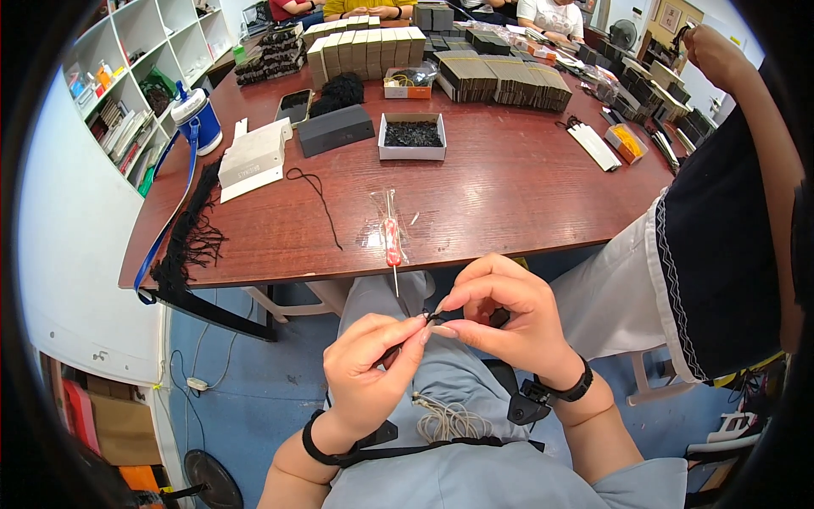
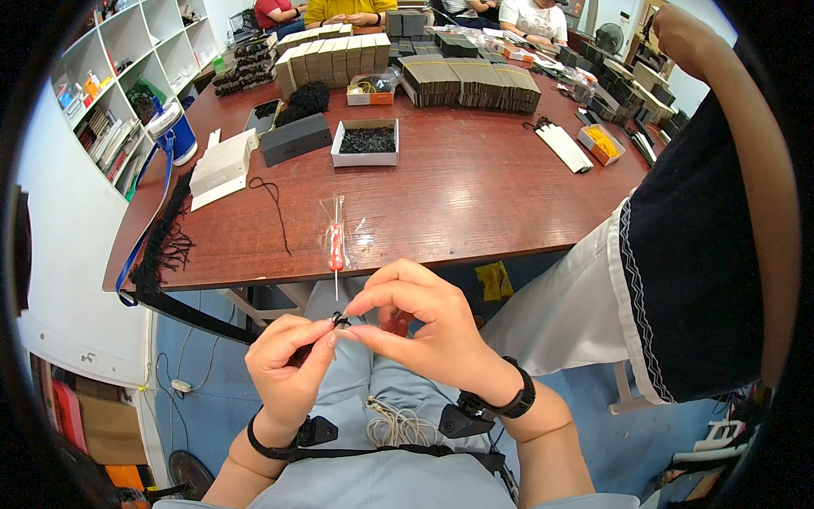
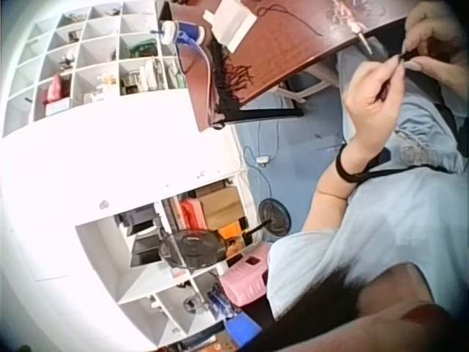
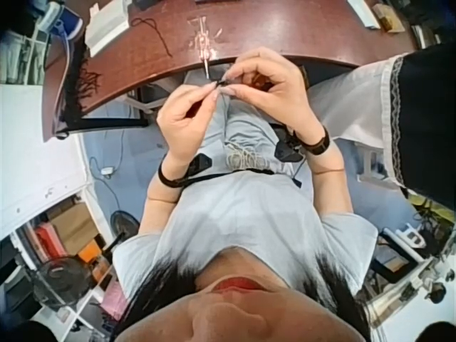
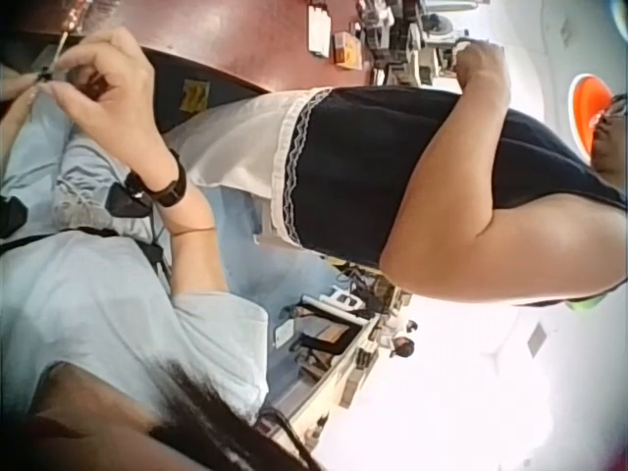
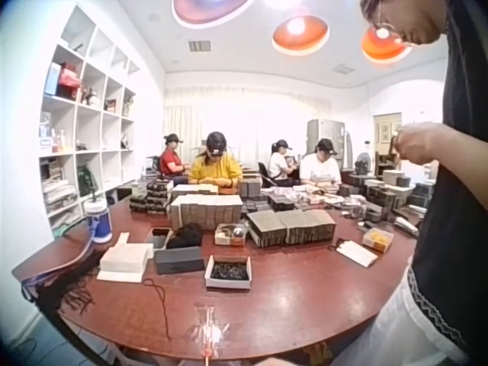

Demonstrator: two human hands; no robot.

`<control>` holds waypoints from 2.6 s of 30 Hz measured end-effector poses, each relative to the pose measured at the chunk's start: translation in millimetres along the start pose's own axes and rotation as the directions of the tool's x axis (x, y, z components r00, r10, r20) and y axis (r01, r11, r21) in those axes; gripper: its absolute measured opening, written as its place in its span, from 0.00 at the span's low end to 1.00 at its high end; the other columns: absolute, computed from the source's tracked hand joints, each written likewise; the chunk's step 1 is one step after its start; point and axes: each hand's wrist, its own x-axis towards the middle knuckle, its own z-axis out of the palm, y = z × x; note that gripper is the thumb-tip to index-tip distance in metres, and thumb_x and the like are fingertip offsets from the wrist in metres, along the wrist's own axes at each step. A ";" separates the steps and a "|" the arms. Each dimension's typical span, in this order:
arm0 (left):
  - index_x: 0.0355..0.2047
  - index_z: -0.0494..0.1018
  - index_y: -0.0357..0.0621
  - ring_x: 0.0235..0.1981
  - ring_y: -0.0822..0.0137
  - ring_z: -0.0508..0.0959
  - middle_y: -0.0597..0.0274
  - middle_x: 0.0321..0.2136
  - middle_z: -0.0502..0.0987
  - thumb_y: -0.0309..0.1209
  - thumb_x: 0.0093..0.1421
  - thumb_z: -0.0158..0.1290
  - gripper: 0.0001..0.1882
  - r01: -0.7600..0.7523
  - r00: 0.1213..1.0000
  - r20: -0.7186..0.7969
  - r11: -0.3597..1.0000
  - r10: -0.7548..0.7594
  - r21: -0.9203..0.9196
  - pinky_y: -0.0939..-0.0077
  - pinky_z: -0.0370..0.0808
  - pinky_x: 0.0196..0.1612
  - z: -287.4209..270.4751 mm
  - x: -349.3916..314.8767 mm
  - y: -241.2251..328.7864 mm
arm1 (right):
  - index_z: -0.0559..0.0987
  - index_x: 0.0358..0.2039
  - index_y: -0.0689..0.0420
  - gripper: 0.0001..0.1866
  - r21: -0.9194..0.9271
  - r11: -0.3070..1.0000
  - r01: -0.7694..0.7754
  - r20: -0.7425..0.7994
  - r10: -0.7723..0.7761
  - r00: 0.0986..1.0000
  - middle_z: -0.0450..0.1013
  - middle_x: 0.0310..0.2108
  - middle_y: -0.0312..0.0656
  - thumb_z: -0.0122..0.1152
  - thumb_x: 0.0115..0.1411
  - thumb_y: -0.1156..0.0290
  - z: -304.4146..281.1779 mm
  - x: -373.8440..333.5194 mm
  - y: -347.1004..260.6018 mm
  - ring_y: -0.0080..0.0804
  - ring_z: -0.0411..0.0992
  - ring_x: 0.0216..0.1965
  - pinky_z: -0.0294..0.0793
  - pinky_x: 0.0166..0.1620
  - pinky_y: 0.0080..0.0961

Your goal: The recorder is assembling small plastic components onto wires at a production table.

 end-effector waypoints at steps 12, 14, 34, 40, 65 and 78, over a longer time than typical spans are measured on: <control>0.29 0.75 0.38 0.14 0.83 0.63 0.66 0.19 0.71 0.18 0.44 0.55 0.09 0.002 1.000 0.007 1.000 -0.002 0.005 0.90 0.57 0.15 0.9 -0.3 0.8 | 0.74 0.24 0.60 0.05 0.023 1.000 0.017 -0.052 -0.016 0.999 0.67 0.27 0.35 0.61 0.45 0.78 2.4 1.5 4.6 0.13 0.62 0.19 0.61 0.21 0.10; 0.29 0.75 0.37 0.15 0.82 0.63 0.65 0.19 0.71 0.18 0.44 0.55 0.09 0.019 1.000 0.008 1.000 -0.019 -0.019 0.90 0.57 0.16 1.2 0.2 -0.5 | 0.73 0.23 0.60 0.05 0.071 0.997 -0.007 -0.047 0.010 0.999 0.66 0.27 0.35 0.60 0.45 0.78 2.8 1.0 6.8 0.13 0.62 0.19 0.60 0.22 0.10; 0.29 0.74 0.35 0.18 0.81 0.67 0.63 0.20 0.72 0.18 0.46 0.54 0.08 0.161 0.987 0.051 0.975 -0.155 -0.151 0.90 0.61 0.19 0.2 -0.7 -0.7 | 0.77 0.31 0.57 0.11 0.048 0.998 -0.033 0.007 0.033 0.999 0.67 0.30 0.35 0.62 0.44 0.75 -0.6 0.4 4.4 0.12 0.63 0.21 0.62 0.23 0.08; 0.30 0.75 0.37 0.16 0.82 0.64 0.66 0.17 0.70 0.19 0.46 0.54 0.08 0.162 0.986 0.053 0.986 -0.159 -0.050 0.89 0.57 0.17 1.1 0.2 0.8 | 0.77 0.28 0.60 0.07 -0.130 0.984 0.122 -0.051 -0.130 0.990 0.69 0.27 0.38 0.60 0.45 0.78 3.4 0.0 8.1 0.14 0.64 0.20 0.63 0.21 0.10; 0.33 0.72 0.31 0.21 0.77 0.69 0.58 0.28 0.71 0.18 0.51 0.49 0.08 0.337 0.938 0.230 0.828 -0.258 -0.448 0.89 0.66 0.22 -6.5 -1.1 -5.7 | 0.74 0.36 0.59 0.18 -0.021 0.971 0.239 0.242 -0.227 0.943 0.71 0.34 0.40 0.63 0.41 0.73 -2.9 12.7 13.8 0.32 0.69 0.35 0.68 0.37 0.24; 0.25 0.71 0.33 0.23 0.80 0.68 0.64 0.22 0.69 0.20 0.50 0.51 0.02 0.490 0.853 0.352 0.821 -0.384 -0.293 0.89 0.65 0.26 -20.5 5.4 -4.3 | 0.75 0.21 0.60 0.05 -0.088 0.996 0.028 0.271 -0.003 0.963 0.70 0.19 0.38 0.62 0.41 0.77 -14.8 8.0 2.9 0.23 0.70 0.19 0.69 0.23 0.15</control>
